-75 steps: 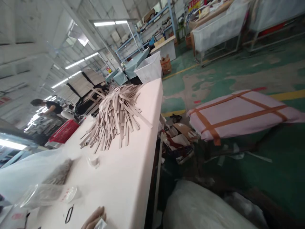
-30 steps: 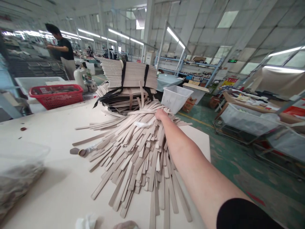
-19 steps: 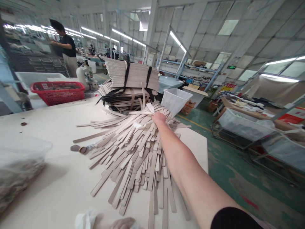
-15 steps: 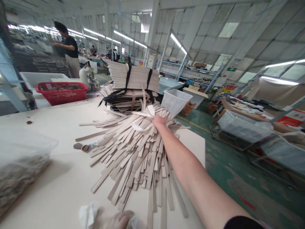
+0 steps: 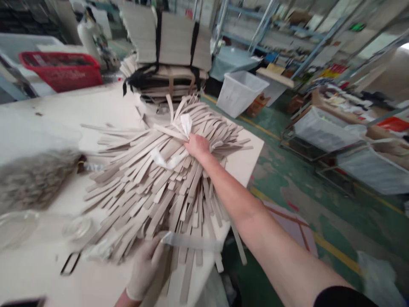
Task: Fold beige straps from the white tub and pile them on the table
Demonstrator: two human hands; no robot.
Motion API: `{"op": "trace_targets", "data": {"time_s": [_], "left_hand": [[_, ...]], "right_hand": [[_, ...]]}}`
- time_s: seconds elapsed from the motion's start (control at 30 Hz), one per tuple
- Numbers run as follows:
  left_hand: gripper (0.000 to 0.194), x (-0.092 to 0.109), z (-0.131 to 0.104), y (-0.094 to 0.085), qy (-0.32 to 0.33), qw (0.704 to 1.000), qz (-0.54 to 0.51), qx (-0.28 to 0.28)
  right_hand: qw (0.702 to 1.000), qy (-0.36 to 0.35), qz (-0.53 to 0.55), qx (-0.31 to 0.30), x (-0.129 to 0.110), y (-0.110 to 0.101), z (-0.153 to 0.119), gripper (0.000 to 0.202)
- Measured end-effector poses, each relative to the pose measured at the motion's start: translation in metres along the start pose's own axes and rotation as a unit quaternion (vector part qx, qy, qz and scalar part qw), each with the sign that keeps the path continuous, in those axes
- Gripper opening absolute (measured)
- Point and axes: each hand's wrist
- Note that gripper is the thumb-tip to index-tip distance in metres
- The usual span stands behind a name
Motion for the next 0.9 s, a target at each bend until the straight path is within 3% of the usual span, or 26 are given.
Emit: {"op": "trace_targets", "data": {"time_s": [0.2,0.33,0.43,0.5,0.57,0.63,0.7,0.77,0.9], "left_hand": [[0.036,0.043,-0.092,-0.042,-0.059,0.99,-0.014,-0.128],[0.038,0.041,-0.142,-0.058,-0.097,0.984,0.012,-0.152],[0.031,0.031,-0.179,-0.076,-0.109,0.981,0.049,-0.154],[0.026,0.024,-0.203,-0.093,-0.108,0.98,0.078,-0.149],[0.026,0.014,-0.226,-0.115,-0.107,0.979,0.119,-0.122],[0.03,-0.001,-0.247,-0.137,-0.106,0.976,0.174,-0.084],[0.033,-0.021,-0.264,-0.157,-0.103,0.966,0.227,-0.066],[0.034,-0.043,-0.276,-0.171,-0.091,0.958,0.264,-0.064],[0.029,-0.088,-0.291,-0.179,-0.037,0.956,0.29,-0.026]], "right_hand": [[0.998,-0.052,0.027,0.006,-0.021,0.016,-0.056,0.04],[0.984,-0.124,0.109,0.06,-0.019,0.031,-0.08,0.048],[0.949,-0.169,0.222,0.148,0.009,0.036,-0.103,0.054],[0.925,-0.165,0.236,0.248,0.047,0.041,-0.126,0.055],[0.932,-0.186,0.139,0.279,0.093,0.054,-0.154,0.064],[0.946,-0.201,0.039,0.249,0.135,0.074,-0.184,0.079],[0.959,-0.221,-0.019,0.175,0.158,0.096,-0.212,0.077],[0.964,-0.236,-0.046,0.114,0.158,0.111,-0.233,0.064],[0.96,-0.257,-0.04,0.103,0.111,0.115,-0.246,0.051]]}}
Point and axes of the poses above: each hand's wrist, its own z-axis towards the middle knuckle, its own y-axis out of the palm, x = y × z, and after that the axes turned 7 degrees about -y, right-handed
